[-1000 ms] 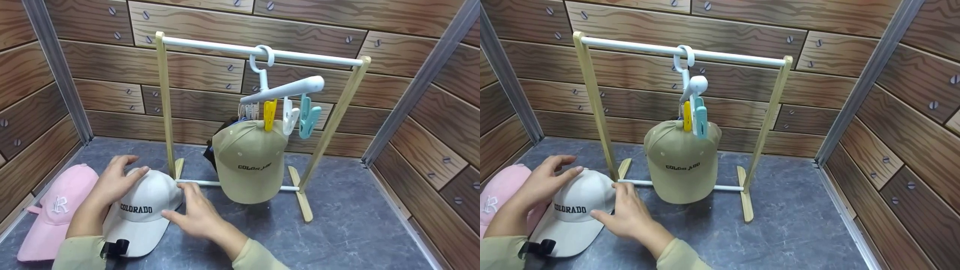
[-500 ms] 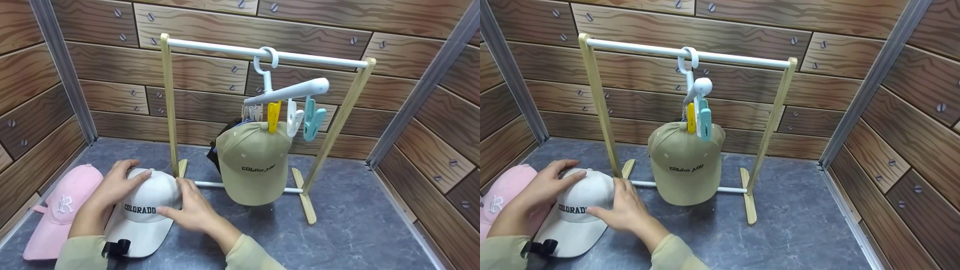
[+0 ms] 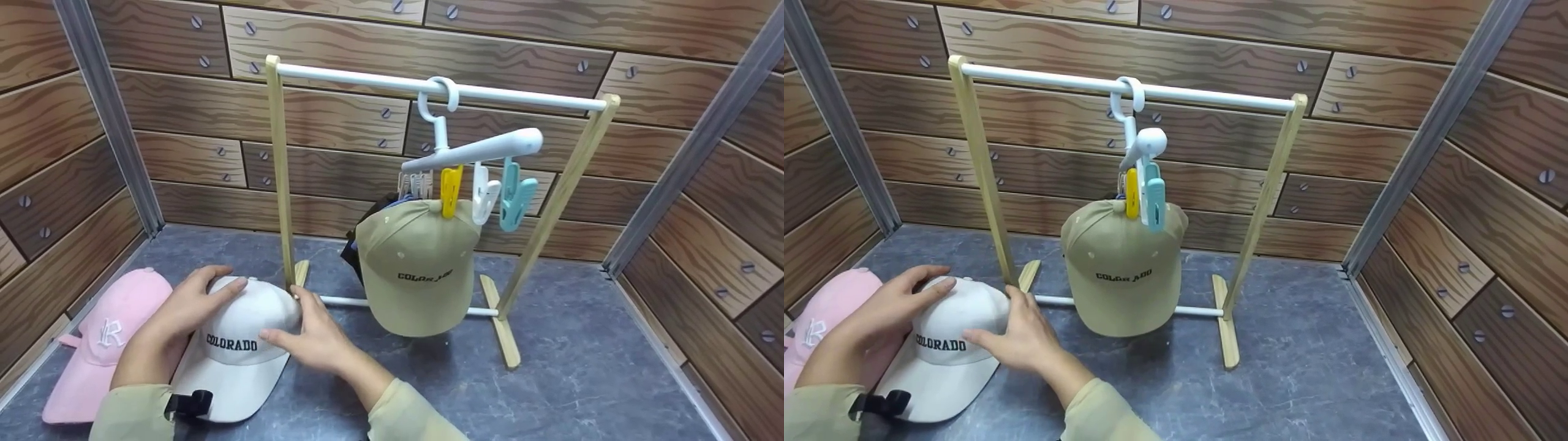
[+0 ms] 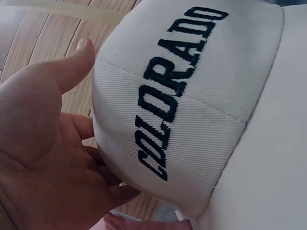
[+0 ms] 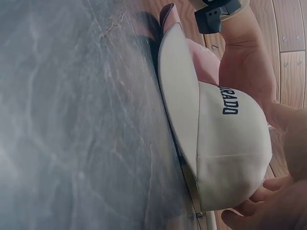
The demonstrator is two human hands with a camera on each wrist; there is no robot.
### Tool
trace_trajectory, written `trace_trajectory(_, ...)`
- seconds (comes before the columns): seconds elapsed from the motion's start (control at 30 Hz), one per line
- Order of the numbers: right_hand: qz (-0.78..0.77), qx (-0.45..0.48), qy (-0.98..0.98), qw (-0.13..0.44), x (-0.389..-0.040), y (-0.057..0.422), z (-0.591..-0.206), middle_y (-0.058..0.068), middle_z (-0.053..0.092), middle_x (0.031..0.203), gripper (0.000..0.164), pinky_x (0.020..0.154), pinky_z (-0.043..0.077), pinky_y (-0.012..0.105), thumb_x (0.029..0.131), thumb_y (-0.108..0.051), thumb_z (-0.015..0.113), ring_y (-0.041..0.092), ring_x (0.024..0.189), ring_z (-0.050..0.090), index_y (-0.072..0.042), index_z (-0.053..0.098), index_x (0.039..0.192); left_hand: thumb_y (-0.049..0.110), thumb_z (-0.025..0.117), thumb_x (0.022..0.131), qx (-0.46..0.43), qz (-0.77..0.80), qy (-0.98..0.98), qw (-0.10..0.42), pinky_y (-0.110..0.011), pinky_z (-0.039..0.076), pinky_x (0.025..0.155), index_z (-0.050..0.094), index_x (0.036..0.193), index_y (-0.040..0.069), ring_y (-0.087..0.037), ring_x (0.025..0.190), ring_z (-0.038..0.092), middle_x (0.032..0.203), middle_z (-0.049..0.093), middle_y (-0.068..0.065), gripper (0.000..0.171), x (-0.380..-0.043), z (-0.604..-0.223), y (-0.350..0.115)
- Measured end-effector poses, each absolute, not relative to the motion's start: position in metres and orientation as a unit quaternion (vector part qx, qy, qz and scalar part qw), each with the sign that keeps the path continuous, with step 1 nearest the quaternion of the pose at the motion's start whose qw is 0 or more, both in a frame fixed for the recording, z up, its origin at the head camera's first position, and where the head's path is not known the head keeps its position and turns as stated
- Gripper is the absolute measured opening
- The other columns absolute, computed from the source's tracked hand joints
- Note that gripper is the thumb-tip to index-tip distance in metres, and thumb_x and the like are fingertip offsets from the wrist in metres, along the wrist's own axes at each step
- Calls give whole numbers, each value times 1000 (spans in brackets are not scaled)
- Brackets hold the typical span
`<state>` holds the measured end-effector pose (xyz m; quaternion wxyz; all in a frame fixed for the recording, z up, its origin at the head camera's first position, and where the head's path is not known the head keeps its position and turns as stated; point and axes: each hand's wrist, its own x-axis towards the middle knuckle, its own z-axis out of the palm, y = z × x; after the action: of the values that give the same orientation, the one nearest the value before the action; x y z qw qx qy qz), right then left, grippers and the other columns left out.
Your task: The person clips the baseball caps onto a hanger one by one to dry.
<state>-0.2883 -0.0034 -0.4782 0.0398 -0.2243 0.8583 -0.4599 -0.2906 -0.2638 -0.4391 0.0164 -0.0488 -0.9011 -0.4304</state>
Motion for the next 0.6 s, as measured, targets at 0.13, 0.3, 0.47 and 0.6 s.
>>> trace_trajectory(0.13, -478, -216, 850, 44, -290, -3, -479, 16, 51, 164, 96, 124, 40, 56, 95, -57, 83, 35, 150, 51, -9, 42, 168, 50, 65, 112, -50, -438, -898, 17, -70, 35, 123, 43, 161, -13, -58, 153, 39, 163, 43, -40, 83, -290, -440, -262)
trace_trajectory(0.3, -499, -209, 839, 54, -290, -1, -479, 16, 60, 152, 91, 118, 47, 54, 95, -52, 84, 32, 138, 60, -8, 46, 165, 51, 65, 111, -48, -442, -896, 13, -70, 39, 120, 44, 160, -12, -58, 151, 41, 162, 44, -39, 82, -289, -440, -262)
trace_trajectory(0.47, -532, -205, 819, 71, -294, 3, -480, 5, 68, 119, 85, 97, 56, 39, 96, -48, 85, 16, 106, 65, -5, 52, 161, 47, 67, 111, -58, -445, -893, 14, -67, 44, 117, 46, 159, -12, -57, 147, 48, 159, 49, -39, 79, -288, -440, -261)
trace_trajectory(0.6, -560, -210, 797, 80, -296, 5, -482, 3, 68, 106, 81, 87, 55, 32, 94, -41, 87, 15, 95, 64, -1, 55, 156, 45, 68, 110, -66, -453, -889, 8, -64, 48, 115, 46, 158, -12, -55, 146, 50, 159, 50, -38, 78, -286, -440, -262)
